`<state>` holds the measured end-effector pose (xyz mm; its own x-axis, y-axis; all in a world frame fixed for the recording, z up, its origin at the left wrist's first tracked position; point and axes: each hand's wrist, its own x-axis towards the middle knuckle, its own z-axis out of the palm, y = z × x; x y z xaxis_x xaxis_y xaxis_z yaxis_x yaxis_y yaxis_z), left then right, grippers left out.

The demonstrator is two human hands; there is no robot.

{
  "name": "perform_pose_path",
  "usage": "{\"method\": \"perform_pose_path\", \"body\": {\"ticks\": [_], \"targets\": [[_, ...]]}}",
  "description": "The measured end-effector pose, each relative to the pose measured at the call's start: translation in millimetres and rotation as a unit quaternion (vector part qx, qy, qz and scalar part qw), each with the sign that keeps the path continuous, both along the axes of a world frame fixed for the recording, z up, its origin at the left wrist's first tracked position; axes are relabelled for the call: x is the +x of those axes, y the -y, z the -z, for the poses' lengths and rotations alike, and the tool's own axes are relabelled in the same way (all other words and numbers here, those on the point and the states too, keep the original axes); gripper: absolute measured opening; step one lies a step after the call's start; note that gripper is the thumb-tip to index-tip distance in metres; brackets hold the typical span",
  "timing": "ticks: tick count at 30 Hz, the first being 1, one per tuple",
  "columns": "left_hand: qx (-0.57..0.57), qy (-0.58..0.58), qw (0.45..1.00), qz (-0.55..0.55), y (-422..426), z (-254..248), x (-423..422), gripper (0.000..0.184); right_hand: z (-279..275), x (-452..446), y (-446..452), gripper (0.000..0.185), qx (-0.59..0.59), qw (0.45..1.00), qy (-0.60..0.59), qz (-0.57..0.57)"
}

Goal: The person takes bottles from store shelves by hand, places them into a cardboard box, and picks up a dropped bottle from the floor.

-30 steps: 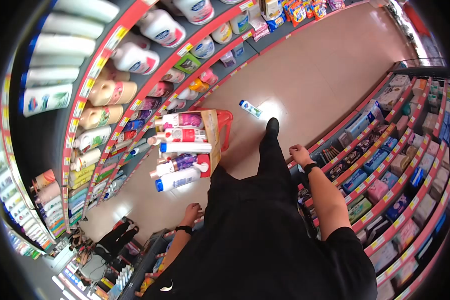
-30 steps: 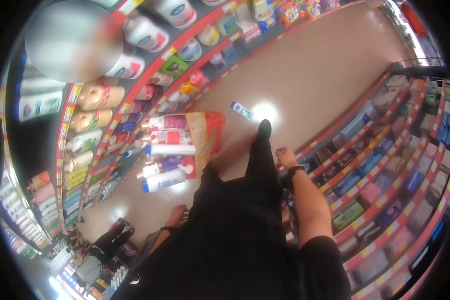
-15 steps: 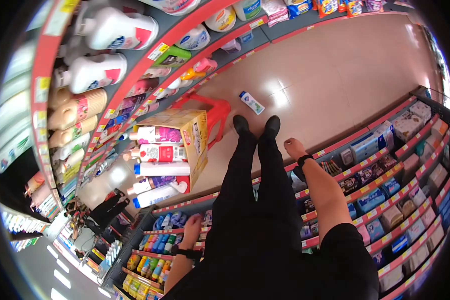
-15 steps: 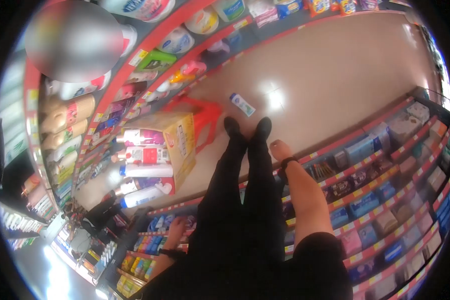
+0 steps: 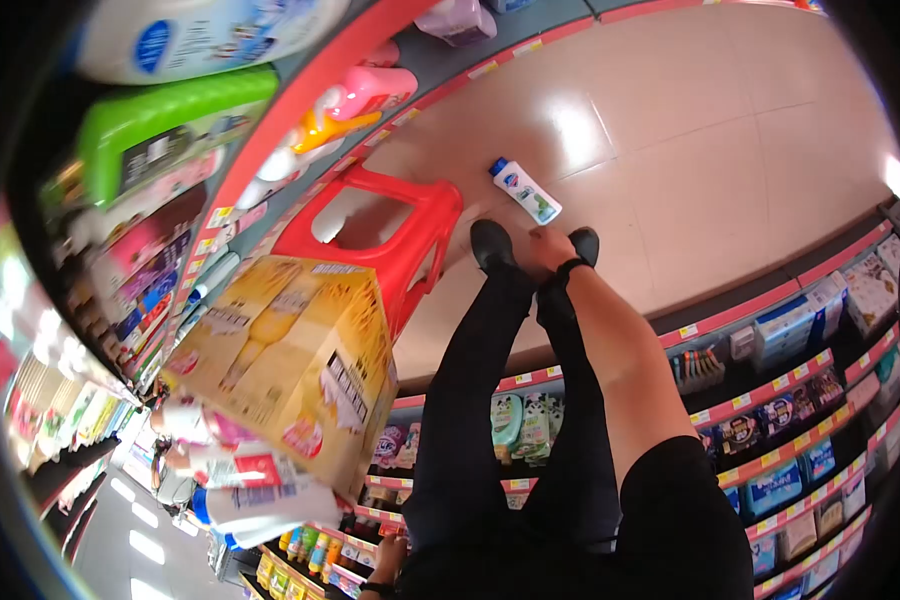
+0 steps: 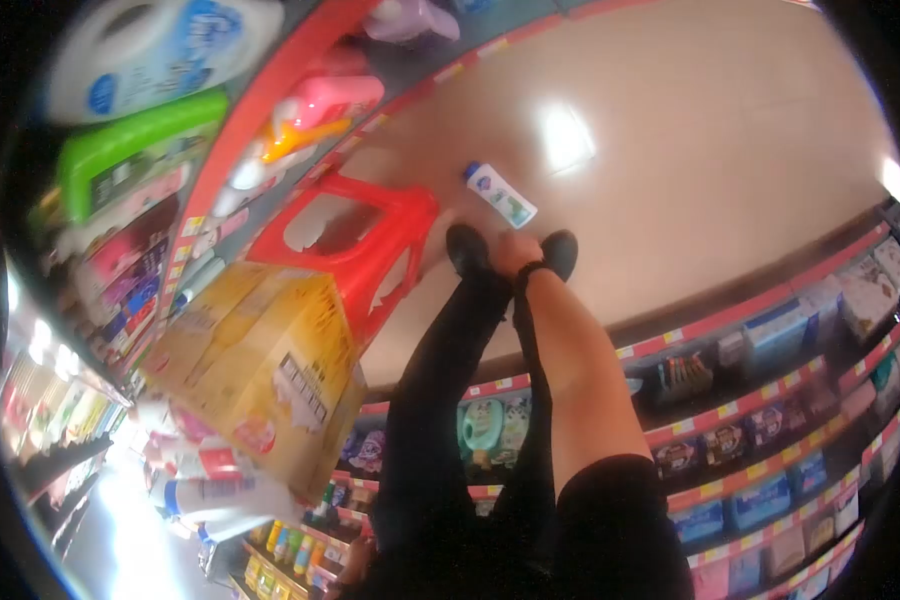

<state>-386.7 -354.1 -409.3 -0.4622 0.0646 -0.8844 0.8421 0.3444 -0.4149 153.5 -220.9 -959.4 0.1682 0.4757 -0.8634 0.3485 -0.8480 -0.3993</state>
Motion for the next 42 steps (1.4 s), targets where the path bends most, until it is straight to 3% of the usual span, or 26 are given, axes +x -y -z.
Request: {"method": "perform_pose_path", "body": {"ticks": [2, 5, 7, 13, 21, 23, 24, 26, 28, 29, 31, 33, 35, 37, 39, 41, 42], "targets": [[-0.045, -0.125, 0.991, -0.021, 11, -5, -15, 0.043, 8, 9, -19, 0.035, -0.031, 0.999, -0.012, -0.032], [-0.046, -0.133, 0.989, 0.038, 51, -19, -52, 0.048, 45, 6, -27, 0.043, 0.01, 0.976, 0.045, -0.212], [-0.053, -0.146, 0.988, 0.02, 66, -27, -67, 0.048, 85, 0, -26, 0.045, -0.069, 0.995, 0.032, -0.062], [-0.038, -0.182, 0.982, -0.024, 70, -4, -54, 0.047, 148, -19, -6, 0.043, -0.026, 0.973, 0.138, -0.181], [-0.008, -0.15, 0.987, -0.049, 107, 7, -71, 0.046, 114, -13, -20, 0.033, -0.008, 0.98, 0.103, -0.17], [0.01, -0.12, 0.991, -0.049, 123, 5, -82, 0.046, 83, -13, -15, 0.032, 0.082, 0.991, 0.098, -0.044], [0.02, -0.104, 0.993, -0.047, 129, 9, -89, 0.046, 67, -7, -12, 0.032, 0.086, 0.99, 0.105, -0.048], [0.011, -0.095, 0.994, -0.054, 114, 9, -71, 0.045, 36, 0, -3, 0.029, 0.101, 0.972, -0.133, 0.167], [0.025, -0.088, 0.994, -0.067, 70, 16, -24, 0.039, -7, 2, 18, 0.023, 0.132, 0.957, -0.152, 0.209], [-0.009, -0.008, 1.0, 0.027, 107, 22, -79, 0.034, -40, 6, 26, 0.017, 0.107, 0.923, -0.24, 0.28], [0.062, 0.044, 0.987, 0.143, 60, 6, -19, 0.032, -138, 23, 28, 0.019, 0.159, 0.905, -0.261, 0.295], [0.091, 0.067, 0.988, 0.104, 27, -2, 9, 0.032, -244, 42, 28, 0.03, 0.116, 0.867, -0.338, 0.347], [0.223, 0.155, 0.947, 0.172, 9, -13, 19, 0.033, -332, 55, 32, 0.04, 0.194, 0.917, -0.246, 0.248], [0.268, 0.066, 0.954, 0.119, -56, -55, 124, 0.033, -412, 59, 34, 0.052, 0.269, 0.886, -0.262, 0.273], [0.362, 0.19, 0.908, 0.092, -77, -67, 144, 0.03, -519, 66, 21, 0.08, 0.291, 0.854, -0.293, 0.317], [0.412, 0.289, 0.858, 0.106, -113, -83, 186, 0.024, -586, 64, 19, 0.087, 0.326, 0.824, -0.308, 0.346], [0.408, 0.323, 0.852, 0.052, -127, -97, 209, 0.022, -616, 64, 20, 0.087, 0.335, 0.829, -0.312, 0.322]]}}
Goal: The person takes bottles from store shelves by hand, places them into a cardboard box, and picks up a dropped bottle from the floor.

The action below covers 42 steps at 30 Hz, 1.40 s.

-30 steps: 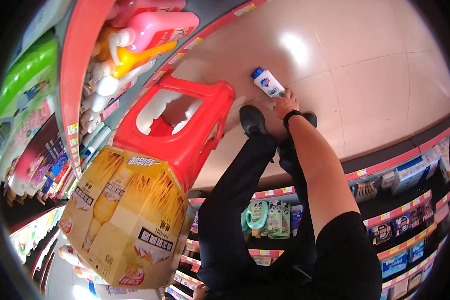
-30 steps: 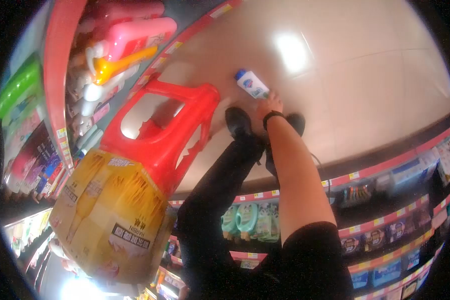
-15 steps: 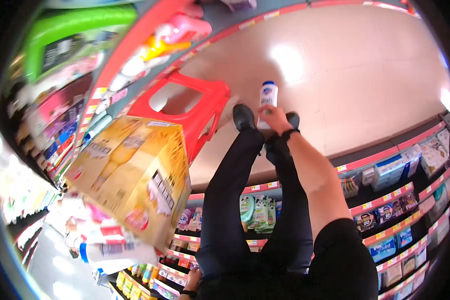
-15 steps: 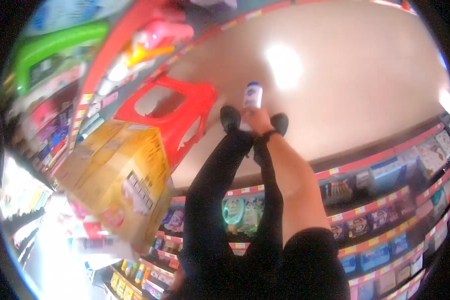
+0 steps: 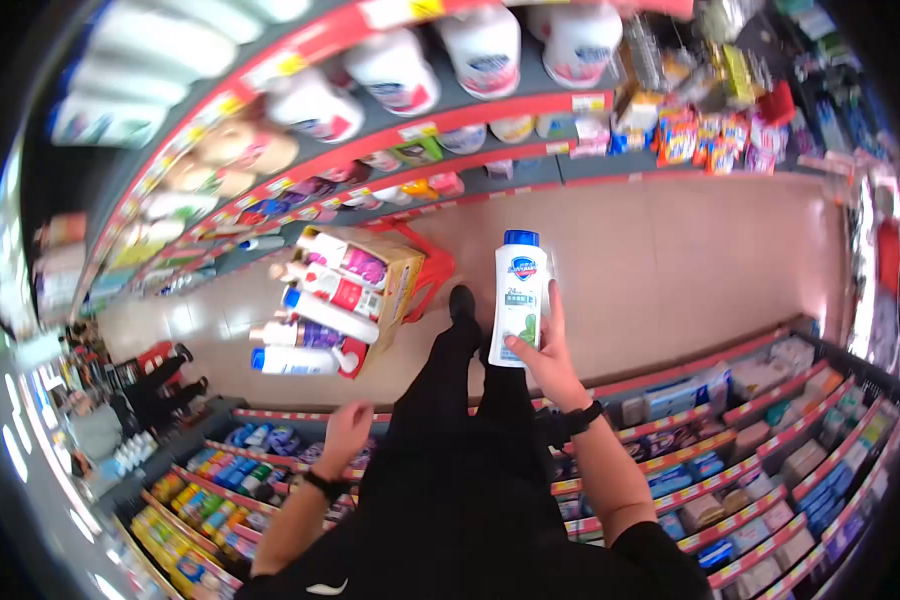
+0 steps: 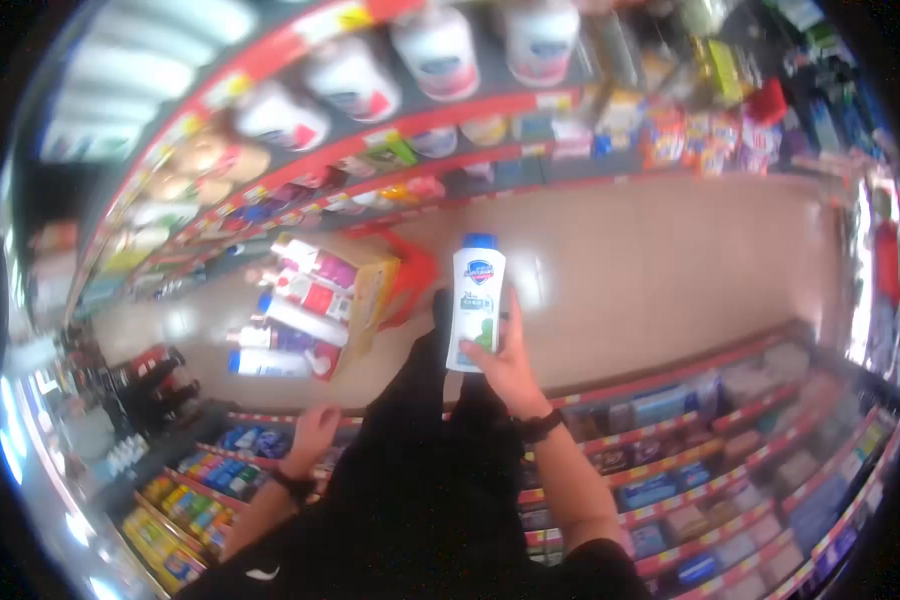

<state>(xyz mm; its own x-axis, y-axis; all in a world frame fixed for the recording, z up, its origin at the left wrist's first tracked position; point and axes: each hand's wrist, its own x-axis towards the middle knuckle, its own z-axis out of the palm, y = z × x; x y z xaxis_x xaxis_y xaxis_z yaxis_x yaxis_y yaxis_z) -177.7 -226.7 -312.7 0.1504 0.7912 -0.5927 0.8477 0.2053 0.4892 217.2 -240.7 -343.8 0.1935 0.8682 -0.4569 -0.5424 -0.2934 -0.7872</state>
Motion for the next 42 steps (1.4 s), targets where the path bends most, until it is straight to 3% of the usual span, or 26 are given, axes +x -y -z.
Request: {"method": "perform_pose_path", "body": {"ticks": [3, 5, 8, 10, 17, 33, 42], "targets": [[0.041, 0.232, 0.972, -0.027, -41, -41, 78, 0.022, -76, -2, -4, 0.089, 0.053, 0.998, 0.01, -0.013], [0.08, 0.258, 0.961, 0.055, -68, -90, 129, 0.025, -117, -3, -6, 0.081, 0.043, 0.997, 0.031, -0.062], [0.077, 0.339, 0.937, 0.018, -81, -143, 179, 0.032, -147, -14, -3, 0.079, 0.09, 0.993, 0.045, -0.056], [0.012, 0.479, 0.878, 0.004, -82, -156, 196, 0.043, -160, -18, 0, 0.081, 0.122, 0.987, 0.087, -0.053], [-0.061, 0.574, 0.817, -0.006, -71, -186, 200, 0.051, -183, -27, 13, 0.083, 0.182, 0.973, 0.115, -0.084], [-0.017, 0.553, 0.833, -0.034, -40, -191, 187, 0.052, -182, -35, 32, 0.085, 0.193, 0.973, 0.059, -0.116], [-0.04, 0.528, 0.842, -0.1, -27, -186, 168, 0.041, -173, -51, 36, 0.084, 0.17, 0.976, 0.009, -0.137]]}}
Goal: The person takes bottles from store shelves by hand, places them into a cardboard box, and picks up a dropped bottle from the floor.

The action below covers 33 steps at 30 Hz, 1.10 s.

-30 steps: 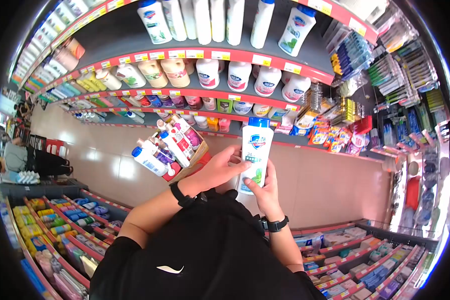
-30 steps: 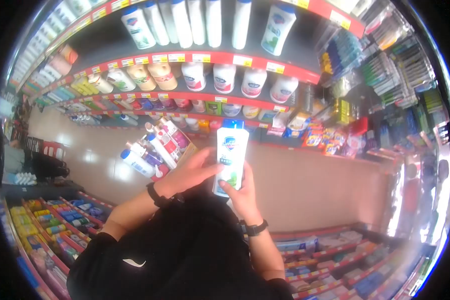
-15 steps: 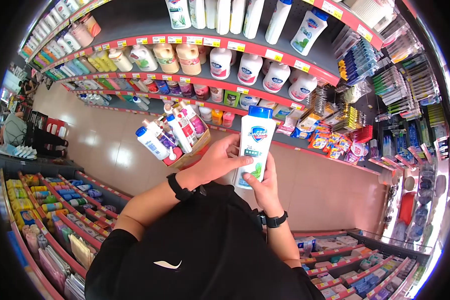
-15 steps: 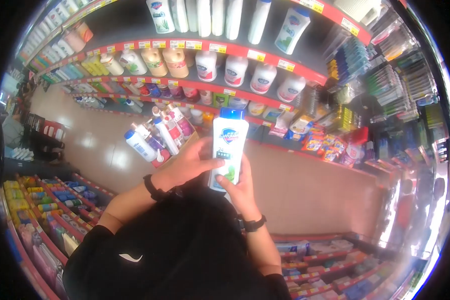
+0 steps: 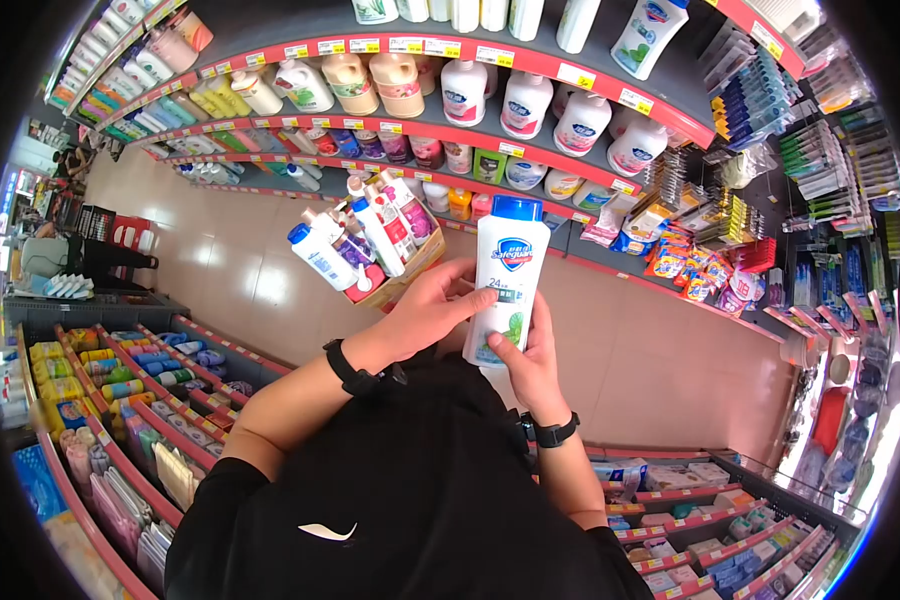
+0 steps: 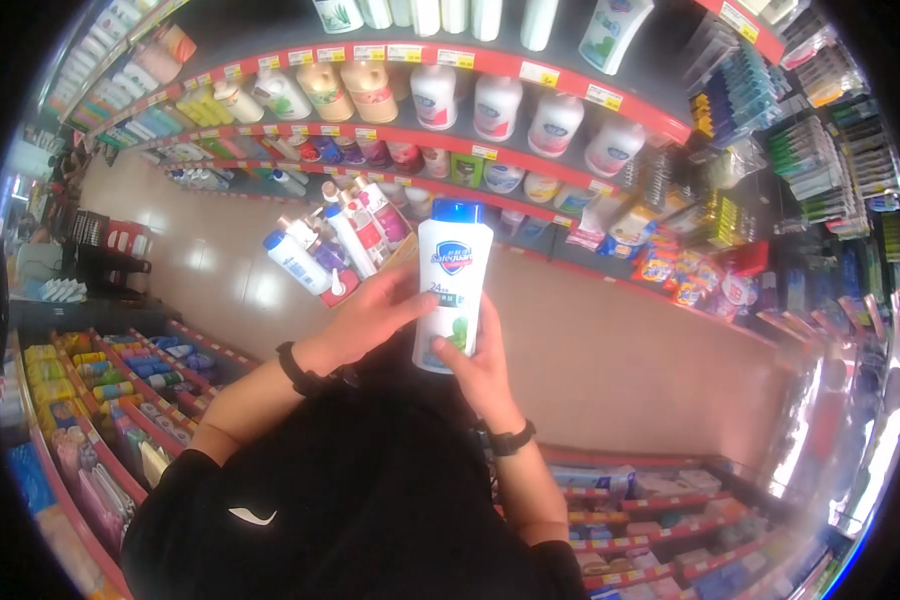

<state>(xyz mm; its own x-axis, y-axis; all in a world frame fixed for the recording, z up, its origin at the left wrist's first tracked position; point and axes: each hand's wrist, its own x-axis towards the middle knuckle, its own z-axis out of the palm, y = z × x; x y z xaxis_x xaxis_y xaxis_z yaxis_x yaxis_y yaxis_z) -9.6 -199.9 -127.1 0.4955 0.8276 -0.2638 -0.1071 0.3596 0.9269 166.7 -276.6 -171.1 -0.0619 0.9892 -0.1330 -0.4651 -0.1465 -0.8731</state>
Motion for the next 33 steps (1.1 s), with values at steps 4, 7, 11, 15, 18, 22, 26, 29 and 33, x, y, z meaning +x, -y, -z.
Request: {"method": "perform_pose_path", "body": {"ticks": [4, 7, 11, 15, 18, 22, 26, 29, 33], "targets": [[0.0, -0.007, 1.0, -0.012, 2, 3, -16, 0.039, 3, -13, -2, 0.083, 0.005, 1.0, 0.02, -0.013], [0.002, -0.002, 1.0, -0.018, 0, 3, -29, 0.038, 3, -26, -6, 0.083, 0.007, 0.999, 0.028, -0.016], [0.006, 0.023, 0.999, -0.032, -5, 16, -54, 0.039, -2, -51, -15, 0.082, 0.0, 0.999, 0.035, -0.022], [0.013, 0.027, 0.998, -0.058, -10, 21, -93, 0.042, -2, -87, -27, 0.08, -0.008, 0.997, 0.071, -0.04], [-0.016, 0.039, 0.998, -0.054, -20, 12, -136, 0.036, -1, -127, -41, 0.08, -0.014, 0.997, 0.053, -0.054], [-0.013, 0.067, 0.996, -0.056, -37, 23, -204, 0.036, -1, -193, -59, 0.081, -0.02, 0.995, 0.08, -0.064], [-0.053, 0.077, 0.994, -0.051, -52, 29, -281, 0.038, 1, -268, -72, 0.08, -0.026, 0.992, 0.099, -0.073], [-0.068, 0.08, 0.993, -0.051, -57, 35, -323, 0.038, 0, -310, -79, 0.08, -0.037, 0.991, 0.103, -0.072], [-0.062, 0.089, 0.991, -0.075, -59, 32, -362, 0.035, -11, -348, -84, 0.079, -0.051, 0.989, 0.1, -0.092]]}}
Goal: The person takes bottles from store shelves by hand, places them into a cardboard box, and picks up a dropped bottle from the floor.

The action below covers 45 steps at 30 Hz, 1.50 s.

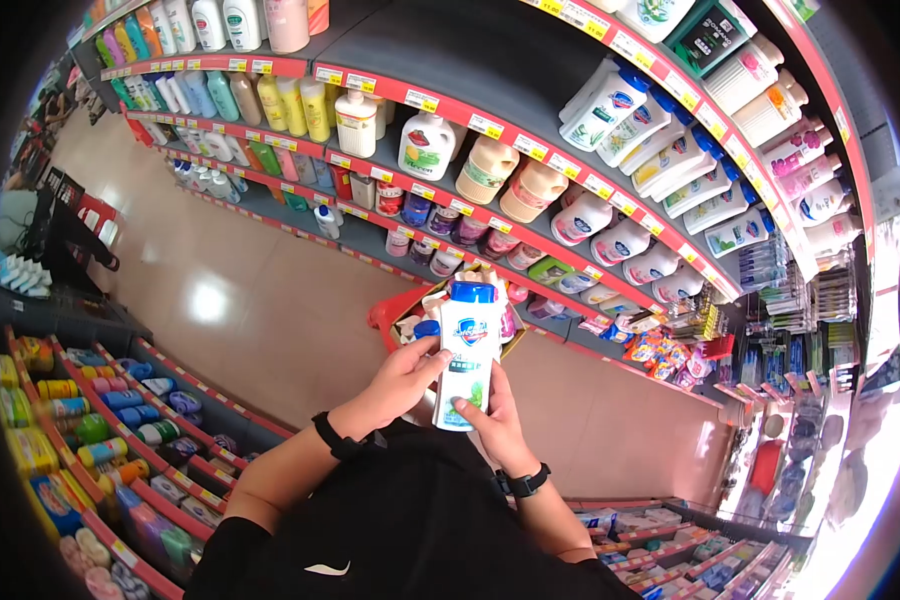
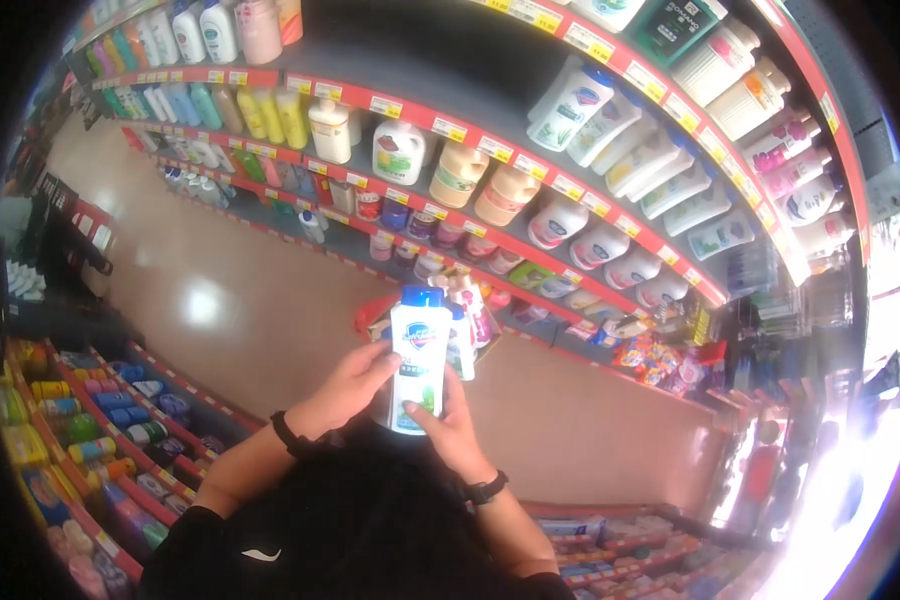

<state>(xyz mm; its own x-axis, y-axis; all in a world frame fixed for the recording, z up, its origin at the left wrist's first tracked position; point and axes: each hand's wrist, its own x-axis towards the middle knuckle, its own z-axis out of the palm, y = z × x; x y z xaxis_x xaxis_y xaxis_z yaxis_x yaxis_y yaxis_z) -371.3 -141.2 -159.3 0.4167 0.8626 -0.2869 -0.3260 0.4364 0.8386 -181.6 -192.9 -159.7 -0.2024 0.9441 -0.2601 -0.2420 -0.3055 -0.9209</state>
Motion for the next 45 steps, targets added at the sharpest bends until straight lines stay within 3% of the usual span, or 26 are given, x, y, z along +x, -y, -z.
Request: {"method": "perform_pose_path", "body": {"ticks": [15, 34, 45], "targets": [[-0.026, 0.003, 1.0, 0.01, -2, 3, -4, 0.035, -1, -7, 1, 0.075, -0.007, 1.0, -0.008, 0.016], [0.098, -0.077, 0.992, 0.017, -36, -39, 40, 0.034, -14, 30, -22, 0.077, 0.044, 0.996, -0.053, 0.055], [0.03, 0.043, 0.99, 0.13, -124, -57, -33, 0.044, -54, -40, -84, 0.079, 0.037, 0.99, -0.074, 0.114]]}}
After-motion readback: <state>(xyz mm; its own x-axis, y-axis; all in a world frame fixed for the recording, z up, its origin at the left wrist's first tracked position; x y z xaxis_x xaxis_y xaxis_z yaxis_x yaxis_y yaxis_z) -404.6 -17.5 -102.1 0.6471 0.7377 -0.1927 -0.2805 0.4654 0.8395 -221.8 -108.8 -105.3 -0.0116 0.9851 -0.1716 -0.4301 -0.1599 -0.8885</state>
